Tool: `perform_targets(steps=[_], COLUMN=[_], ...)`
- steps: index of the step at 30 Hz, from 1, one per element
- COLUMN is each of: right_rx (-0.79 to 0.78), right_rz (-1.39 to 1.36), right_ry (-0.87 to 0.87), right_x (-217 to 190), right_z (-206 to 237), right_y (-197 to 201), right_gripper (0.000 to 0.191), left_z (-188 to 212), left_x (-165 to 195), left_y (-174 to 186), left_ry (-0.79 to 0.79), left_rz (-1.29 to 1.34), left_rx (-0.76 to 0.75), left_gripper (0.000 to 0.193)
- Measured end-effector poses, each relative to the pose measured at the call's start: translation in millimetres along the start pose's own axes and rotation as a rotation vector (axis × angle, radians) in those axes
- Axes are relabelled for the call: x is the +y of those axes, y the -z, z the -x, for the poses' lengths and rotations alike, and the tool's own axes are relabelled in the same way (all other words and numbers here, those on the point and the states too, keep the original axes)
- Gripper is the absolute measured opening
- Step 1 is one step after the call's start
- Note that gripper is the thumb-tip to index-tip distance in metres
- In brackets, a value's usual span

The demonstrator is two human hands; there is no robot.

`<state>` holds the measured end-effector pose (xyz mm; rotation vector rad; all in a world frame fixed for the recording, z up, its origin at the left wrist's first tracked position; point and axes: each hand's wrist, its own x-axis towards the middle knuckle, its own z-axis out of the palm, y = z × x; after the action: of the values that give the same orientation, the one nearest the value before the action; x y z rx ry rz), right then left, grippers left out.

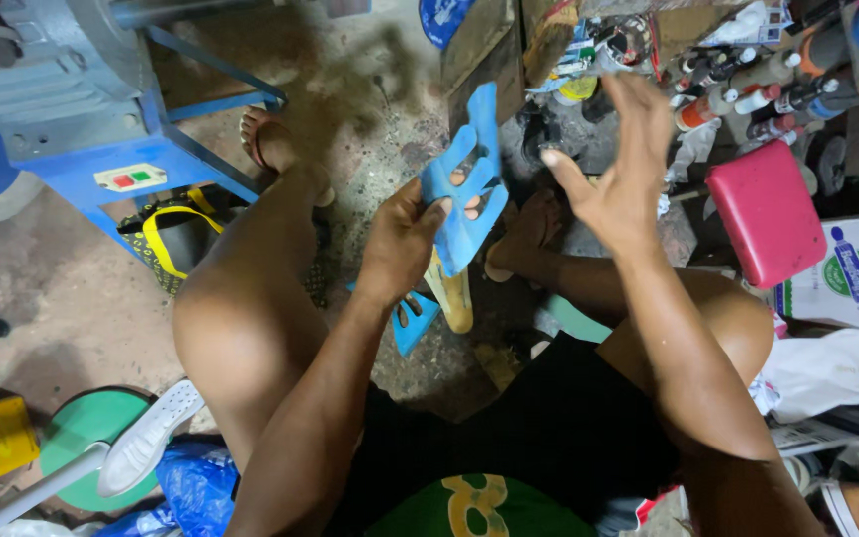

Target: The person holds a blue plastic part against a rotating grinding wheel to smooth its edges. They repeatedly reposition the part to grind different edges and surfaces, then briefly inspect it before continuing the grinding process.

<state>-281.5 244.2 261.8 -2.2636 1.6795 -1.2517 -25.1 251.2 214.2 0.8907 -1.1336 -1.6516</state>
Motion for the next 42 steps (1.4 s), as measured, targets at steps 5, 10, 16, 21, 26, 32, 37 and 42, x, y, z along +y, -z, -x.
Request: perform_targets(steps=[5,10,16,21,26,32,37,42], right_rx=[-0.376,-0.451,-0.483,-0.469,-0.505,-0.511,-0.549,-0.699], right_rz=[-0.456,-0.750,-0.706,-0.594,-0.595,-0.606,-0.533,-0.452], right_ry=[-0.616,-0.693,-0.638,-0.526,-0.449,-0.517,-0.614,-0.725], right_x=[46,53,48,46,46,56,56,48], right_z=[10,28,26,27,29,38,56,87], right_y=[-34,-42,-19,-12,-4,-14,-42,-92], right_gripper=[0.076,0.033,0.034,0.035,0.027,0.031,0.039,0.025], left_z=[-4,-8,-13,-16,-9,-1,19,42], left_x=[-2,0,2,3,9,19,35,59], left_y=[-1,6,22,20,19,32,44,65], left_ry=[0.016,-0.039,-0.162,-0.179,-0.292,-0.281,-0.138,-0.337], left_rz=[0.089,0.040,-0.759,-0.902,-0.927,-1.195,-1.322,-1.230], left_rx=[-0.020,0.065,0.548,0.574,0.488,0.552,0.579,0.582], left_gripper=[0.019,0.023,0.046,0.045,0.030,0.037,0.051,0.028])
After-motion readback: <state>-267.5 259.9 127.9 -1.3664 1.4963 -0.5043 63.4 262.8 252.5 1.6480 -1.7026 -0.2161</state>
